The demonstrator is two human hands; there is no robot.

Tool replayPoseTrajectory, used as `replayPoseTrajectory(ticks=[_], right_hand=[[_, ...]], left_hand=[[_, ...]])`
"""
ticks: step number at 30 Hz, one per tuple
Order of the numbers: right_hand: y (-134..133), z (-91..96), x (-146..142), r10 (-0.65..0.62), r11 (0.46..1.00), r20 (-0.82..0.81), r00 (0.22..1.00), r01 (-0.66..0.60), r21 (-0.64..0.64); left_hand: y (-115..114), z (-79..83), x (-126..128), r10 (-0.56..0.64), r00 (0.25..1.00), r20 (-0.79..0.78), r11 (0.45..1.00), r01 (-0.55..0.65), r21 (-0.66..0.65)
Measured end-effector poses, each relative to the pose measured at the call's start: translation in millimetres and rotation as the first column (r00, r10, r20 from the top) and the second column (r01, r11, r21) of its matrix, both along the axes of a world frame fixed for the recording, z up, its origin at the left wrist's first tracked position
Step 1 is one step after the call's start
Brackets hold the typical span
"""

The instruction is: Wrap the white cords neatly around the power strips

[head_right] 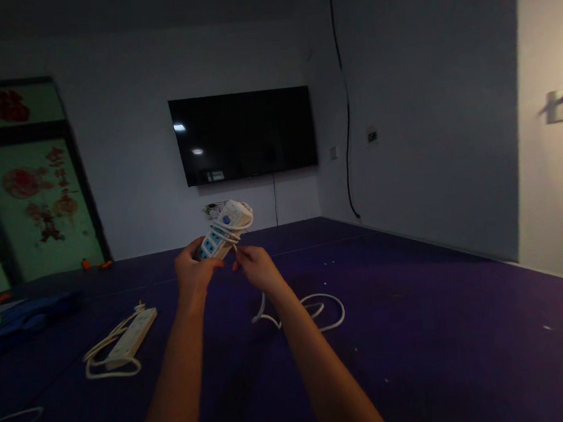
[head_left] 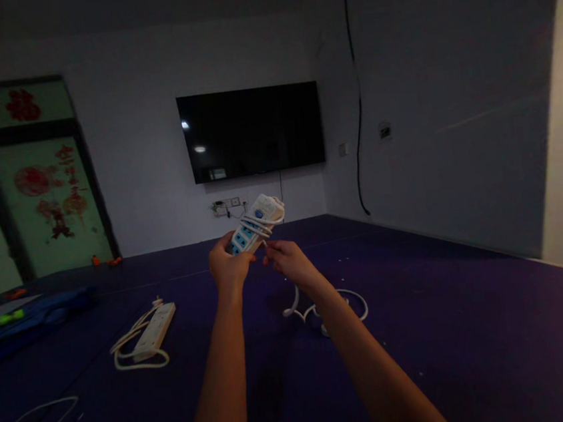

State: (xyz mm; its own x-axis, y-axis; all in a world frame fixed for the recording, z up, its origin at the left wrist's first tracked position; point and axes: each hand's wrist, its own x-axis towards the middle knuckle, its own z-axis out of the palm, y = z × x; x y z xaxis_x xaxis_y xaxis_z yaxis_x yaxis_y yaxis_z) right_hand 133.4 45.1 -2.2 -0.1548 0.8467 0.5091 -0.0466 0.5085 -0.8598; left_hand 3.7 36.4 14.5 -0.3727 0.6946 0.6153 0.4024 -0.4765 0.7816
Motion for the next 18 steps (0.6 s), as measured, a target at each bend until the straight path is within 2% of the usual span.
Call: replayPoseTrajectory(ticks=[5, 8, 11, 15, 18], right_hand=[[-5.6, 1.7, -3.9, -0.001, 0.999, 0.050, 0.999, 0.003, -0.034], [-10.4, 4.0, -0.1, 0.007, 0.992, 0.051, 0.999, -0.001, -0.123], [-15.7, 7.3, 7.1, 0.016, 0.980, 0.076, 0.997, -0.001, -0.198], [-20.2, 9.8, 11.3, -0.035, 0.989, 0.202, 0.979, 0.063, -0.133], [-21.9, 9.3, 8.8, -0.183, 0.976, 0.404, 0.896, 0.213, -0.032]], left_hand=[[-10.6, -1.4, 1.7, 0.182, 0.969, -0.170, 0.983, -0.184, 0.006], [-17.7, -2.2, 5.2, 0.294, 0.910, -0.291, 0.955, -0.294, 0.045], [-19.1, -3.8, 3.4, 0.401, 0.856, -0.328, 0.914, -0.398, 0.078], [-16.0, -7.2, -3.6, 0.469, 0.821, -0.325, 0.879, -0.470, 0.082], [-14.7, -9.8, -6.6, 0.516, 0.783, -0.346, 0.853, -0.507, 0.125]])
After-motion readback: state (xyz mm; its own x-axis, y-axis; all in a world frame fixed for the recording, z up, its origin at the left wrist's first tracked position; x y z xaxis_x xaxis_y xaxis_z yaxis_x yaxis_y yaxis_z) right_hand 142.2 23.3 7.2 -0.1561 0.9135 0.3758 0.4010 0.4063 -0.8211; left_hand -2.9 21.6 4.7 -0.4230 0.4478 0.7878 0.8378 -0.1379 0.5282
